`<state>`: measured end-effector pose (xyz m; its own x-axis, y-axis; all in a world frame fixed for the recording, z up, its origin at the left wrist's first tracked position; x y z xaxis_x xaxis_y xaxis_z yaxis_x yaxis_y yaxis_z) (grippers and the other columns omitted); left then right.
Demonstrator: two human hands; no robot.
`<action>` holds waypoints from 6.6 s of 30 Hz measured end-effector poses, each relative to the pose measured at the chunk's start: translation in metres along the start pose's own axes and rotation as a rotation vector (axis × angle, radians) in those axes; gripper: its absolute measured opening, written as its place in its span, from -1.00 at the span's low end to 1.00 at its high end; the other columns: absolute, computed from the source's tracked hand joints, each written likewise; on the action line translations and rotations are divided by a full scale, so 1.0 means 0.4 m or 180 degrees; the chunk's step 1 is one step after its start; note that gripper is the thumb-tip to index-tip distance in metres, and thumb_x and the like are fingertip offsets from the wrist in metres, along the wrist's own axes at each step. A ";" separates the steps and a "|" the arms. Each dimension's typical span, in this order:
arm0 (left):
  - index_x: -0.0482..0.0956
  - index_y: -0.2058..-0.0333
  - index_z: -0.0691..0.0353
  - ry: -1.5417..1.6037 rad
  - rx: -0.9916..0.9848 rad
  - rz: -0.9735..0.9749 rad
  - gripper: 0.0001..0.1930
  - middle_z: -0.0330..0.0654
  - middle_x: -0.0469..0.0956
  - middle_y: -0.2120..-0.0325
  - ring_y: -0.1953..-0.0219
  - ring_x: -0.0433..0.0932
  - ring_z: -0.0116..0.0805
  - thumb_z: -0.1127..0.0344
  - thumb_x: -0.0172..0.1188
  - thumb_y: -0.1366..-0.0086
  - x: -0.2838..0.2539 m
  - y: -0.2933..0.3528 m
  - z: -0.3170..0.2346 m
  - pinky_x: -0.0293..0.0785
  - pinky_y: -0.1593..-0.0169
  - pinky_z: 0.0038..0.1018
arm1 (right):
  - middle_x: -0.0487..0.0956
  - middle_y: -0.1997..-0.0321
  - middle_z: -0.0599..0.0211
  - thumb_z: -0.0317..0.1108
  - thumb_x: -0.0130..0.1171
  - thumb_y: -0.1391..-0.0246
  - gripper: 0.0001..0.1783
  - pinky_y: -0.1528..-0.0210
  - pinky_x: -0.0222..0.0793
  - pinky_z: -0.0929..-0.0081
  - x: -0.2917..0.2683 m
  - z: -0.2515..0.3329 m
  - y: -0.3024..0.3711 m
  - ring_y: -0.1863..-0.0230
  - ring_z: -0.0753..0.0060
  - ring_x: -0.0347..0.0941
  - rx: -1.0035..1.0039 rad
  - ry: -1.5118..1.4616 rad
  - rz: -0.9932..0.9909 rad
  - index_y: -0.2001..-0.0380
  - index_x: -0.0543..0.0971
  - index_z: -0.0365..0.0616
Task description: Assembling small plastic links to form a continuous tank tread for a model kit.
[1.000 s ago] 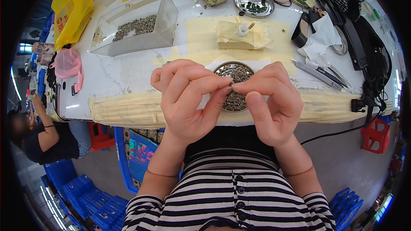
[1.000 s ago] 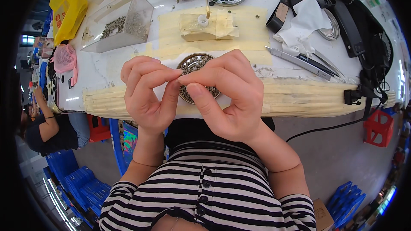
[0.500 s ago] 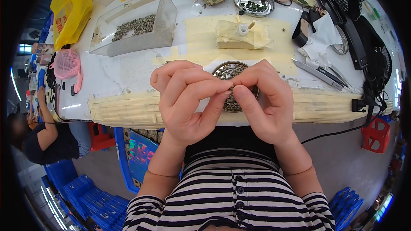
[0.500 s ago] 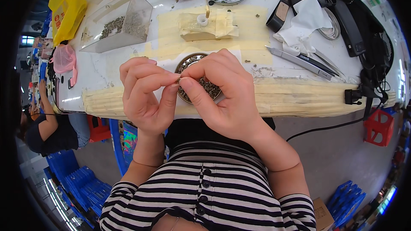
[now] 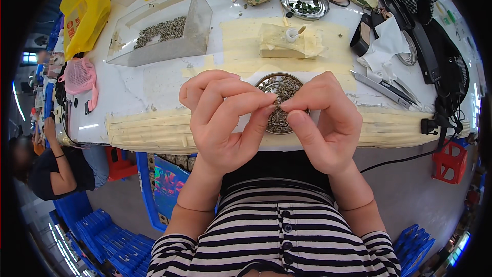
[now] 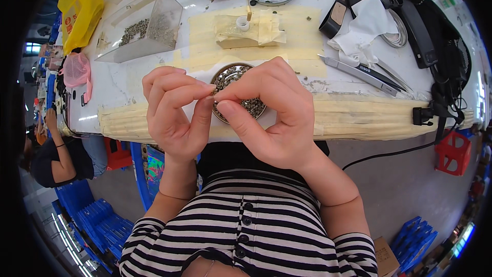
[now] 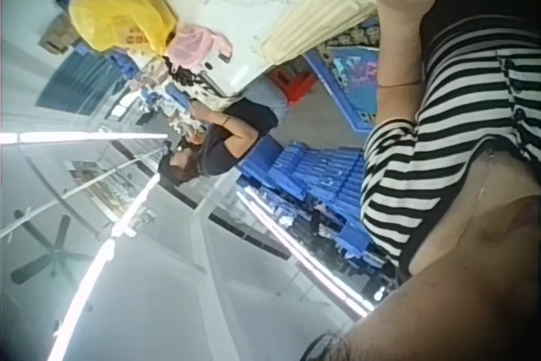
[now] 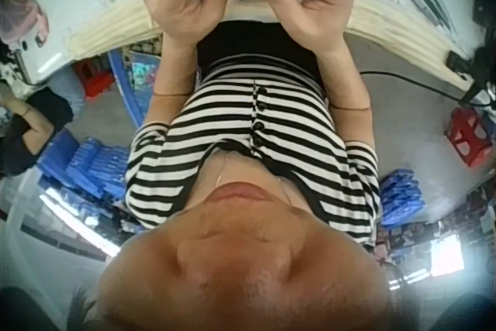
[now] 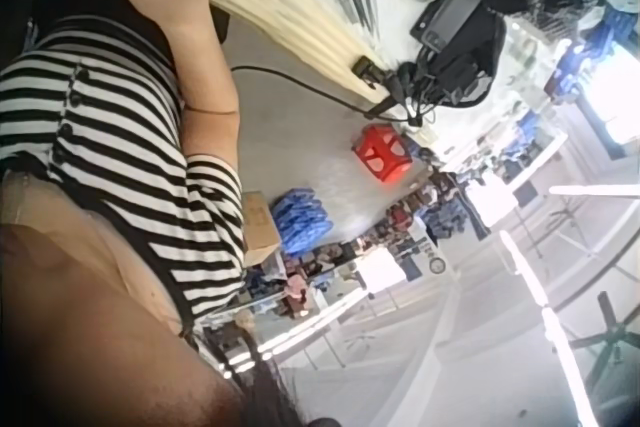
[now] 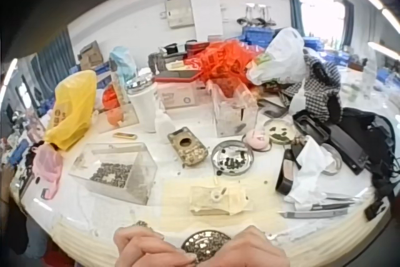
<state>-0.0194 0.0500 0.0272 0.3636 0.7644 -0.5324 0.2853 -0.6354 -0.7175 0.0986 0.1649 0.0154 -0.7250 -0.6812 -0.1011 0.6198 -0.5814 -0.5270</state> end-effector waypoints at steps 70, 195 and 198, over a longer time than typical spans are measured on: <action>0.72 0.30 0.11 0.0457 -0.0418 -0.0462 -0.72 -0.32 0.56 0.41 0.24 0.41 -0.23 0.53 0.46 0.05 -0.024 0.006 0.042 0.34 0.10 -0.36 | 0.58 0.43 0.43 -0.50 0.40 0.09 -0.88 0.30 0.29 0.45 -0.060 0.040 -0.158 0.36 0.33 0.40 -0.0998 0.2432 -0.0369 0.42 0.66 -0.12; 0.74 0.31 0.03 0.0550 -0.0346 -0.0238 -0.70 -0.37 0.59 0.36 0.16 0.39 -0.20 0.46 0.50 0.09 -0.023 0.000 0.034 0.32 0.06 -0.37 | 0.58 0.43 0.31 -0.52 0.27 -0.06 -0.96 0.25 0.31 0.42 0.037 0.008 -0.049 0.37 0.28 0.41 0.0308 0.0246 0.0375 0.44 0.60 -0.21; 0.74 0.31 0.05 0.0637 -0.0368 -0.0274 -0.71 -0.37 0.58 0.37 0.16 0.39 -0.21 0.47 0.49 0.08 -0.020 0.001 0.039 0.32 0.06 -0.37 | 0.58 0.42 0.31 -0.51 0.28 -0.06 -0.96 0.26 0.32 0.42 0.037 0.006 -0.050 0.36 0.28 0.42 0.0311 0.0198 0.0378 0.43 0.60 -0.21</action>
<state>-0.0360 0.0451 0.0241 0.4988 0.7868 -0.3635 0.4182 -0.5858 -0.6942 0.0765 0.1653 0.0265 -0.6602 -0.7207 -0.2116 0.7264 -0.5409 -0.4241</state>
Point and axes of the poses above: each hand's wrist, its own y-axis away from the middle knuckle, its own x-axis out of the palm, z = x × y, the point moved 5 cm from there along -y, towards the middle knuckle
